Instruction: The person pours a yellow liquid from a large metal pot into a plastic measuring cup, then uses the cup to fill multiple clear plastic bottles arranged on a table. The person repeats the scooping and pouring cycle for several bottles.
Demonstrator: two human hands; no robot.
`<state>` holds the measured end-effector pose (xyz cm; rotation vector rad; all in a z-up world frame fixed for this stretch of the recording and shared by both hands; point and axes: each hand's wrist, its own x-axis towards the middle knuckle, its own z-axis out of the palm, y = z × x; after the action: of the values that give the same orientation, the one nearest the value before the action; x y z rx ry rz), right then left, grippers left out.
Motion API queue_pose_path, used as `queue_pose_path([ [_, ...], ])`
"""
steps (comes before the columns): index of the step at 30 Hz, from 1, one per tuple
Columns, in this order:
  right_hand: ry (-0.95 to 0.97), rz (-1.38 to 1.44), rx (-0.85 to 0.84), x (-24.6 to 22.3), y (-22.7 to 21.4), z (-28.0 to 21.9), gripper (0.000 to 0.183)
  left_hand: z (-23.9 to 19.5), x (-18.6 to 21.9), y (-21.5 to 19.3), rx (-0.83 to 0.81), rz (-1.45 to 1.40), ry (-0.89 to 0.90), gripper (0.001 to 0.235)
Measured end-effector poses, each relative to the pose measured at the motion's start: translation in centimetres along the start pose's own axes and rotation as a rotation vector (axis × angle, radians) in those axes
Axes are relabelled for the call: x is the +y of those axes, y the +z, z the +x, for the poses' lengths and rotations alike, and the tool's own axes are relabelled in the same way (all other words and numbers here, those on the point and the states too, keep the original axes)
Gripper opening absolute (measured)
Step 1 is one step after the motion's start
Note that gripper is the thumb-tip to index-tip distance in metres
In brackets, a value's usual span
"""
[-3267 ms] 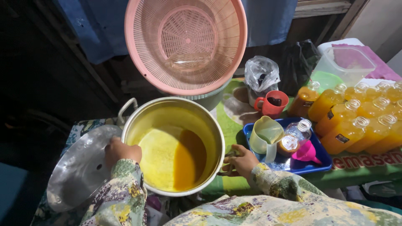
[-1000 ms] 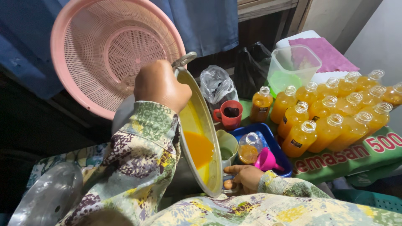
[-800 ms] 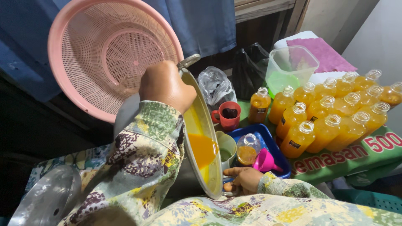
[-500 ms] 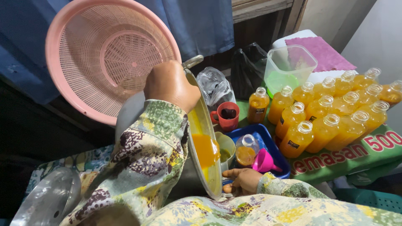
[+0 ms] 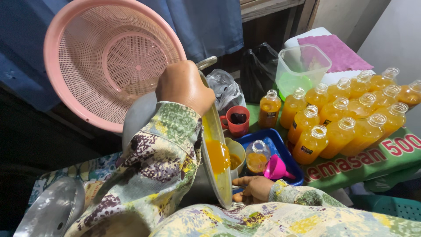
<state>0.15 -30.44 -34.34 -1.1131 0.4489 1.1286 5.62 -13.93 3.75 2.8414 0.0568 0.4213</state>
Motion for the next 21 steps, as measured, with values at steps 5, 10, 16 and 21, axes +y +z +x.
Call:
queue_pose_path([
  [5, 0.008, 0.004, 0.000, -0.1, 0.0, 0.1, 0.067, 0.2, 0.3, 0.0, -0.012, -0.009, 0.010, 0.020],
  [10, 0.010, 0.019, 0.001, 0.0, 0.0, 0.2, 0.067, 0.4, 0.8, 0.4, 0.013, -0.022, 0.013, 0.023],
  [16, 0.009, 0.065, -0.037, 0.2, 0.0, 0.5, 0.066, 0.8, 1.2, 0.8, 0.014, -0.007, 0.040, 0.021],
  [21, 0.004, 0.048, -0.062, 0.3, 0.0, 0.7, 0.066, 1.0, 1.6, 1.1, 0.017, -0.025, 0.051, 0.022],
])
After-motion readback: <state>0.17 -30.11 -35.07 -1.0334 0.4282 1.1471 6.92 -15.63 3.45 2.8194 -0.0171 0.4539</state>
